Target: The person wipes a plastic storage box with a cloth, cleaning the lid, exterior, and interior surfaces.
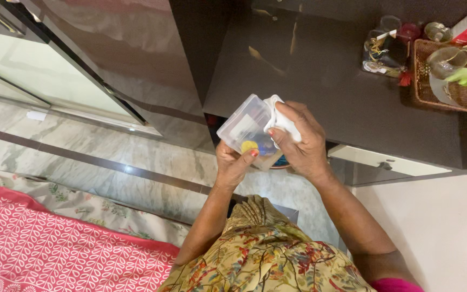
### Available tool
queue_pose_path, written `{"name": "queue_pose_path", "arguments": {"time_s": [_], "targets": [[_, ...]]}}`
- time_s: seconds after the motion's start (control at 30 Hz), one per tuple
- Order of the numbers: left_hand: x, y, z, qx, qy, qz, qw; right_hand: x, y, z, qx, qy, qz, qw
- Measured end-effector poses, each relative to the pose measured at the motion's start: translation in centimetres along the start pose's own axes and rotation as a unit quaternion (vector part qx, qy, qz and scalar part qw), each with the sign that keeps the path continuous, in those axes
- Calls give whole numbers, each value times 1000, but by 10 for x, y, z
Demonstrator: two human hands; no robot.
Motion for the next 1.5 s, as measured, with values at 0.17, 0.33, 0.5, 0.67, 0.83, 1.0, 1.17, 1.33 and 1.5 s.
{"name": "queue_pose_path", "arguments": {"time_s": [0.17, 0.33, 0.5, 0.67, 0.83, 1.0, 1.17, 1.33, 1.5], "targets": [[4, -4, -9, -9, 47, -22, 999, -3, -12, 7, -28, -28, 13, 999], [5, -12, -13, 12, 101, -48, 994, -2, -27, 11, -41, -44, 45, 997], [7, -30, -31, 66, 143, -84, 984, 5, -29, 6, -34, -49, 79, 995], [0, -48, -51, 95, 144, -94, 980, 15, -24, -4, -24, -35, 94, 995], [-6, -58, -61, 98, 148, -95, 980, 26, -18, -22, -9, -43, 87, 995], [-13, -63, -62, 101, 139, -108, 979, 41, -1, -53, 105, -142, 51, 983], [-11, -73, -60, 116, 128, -119, 978, 45, 12, -67, 158, -155, -7, 975], [4, -86, -63, 124, 139, -109, 976, 29, 3, -82, 200, -349, -147, 904], [16, -99, -62, 161, 137, -73, 975, 9, 5, -125, 244, -402, -156, 869]]}}
Point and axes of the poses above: each hand's wrist, its own y-axis away from the middle knuckle, its own x-axis out of the palm, z = x × y, the point moved 4 cm from there along -y, towards the middle knuckle, and after that the axes turned 11 degrees about y, right-handed, at the moved point
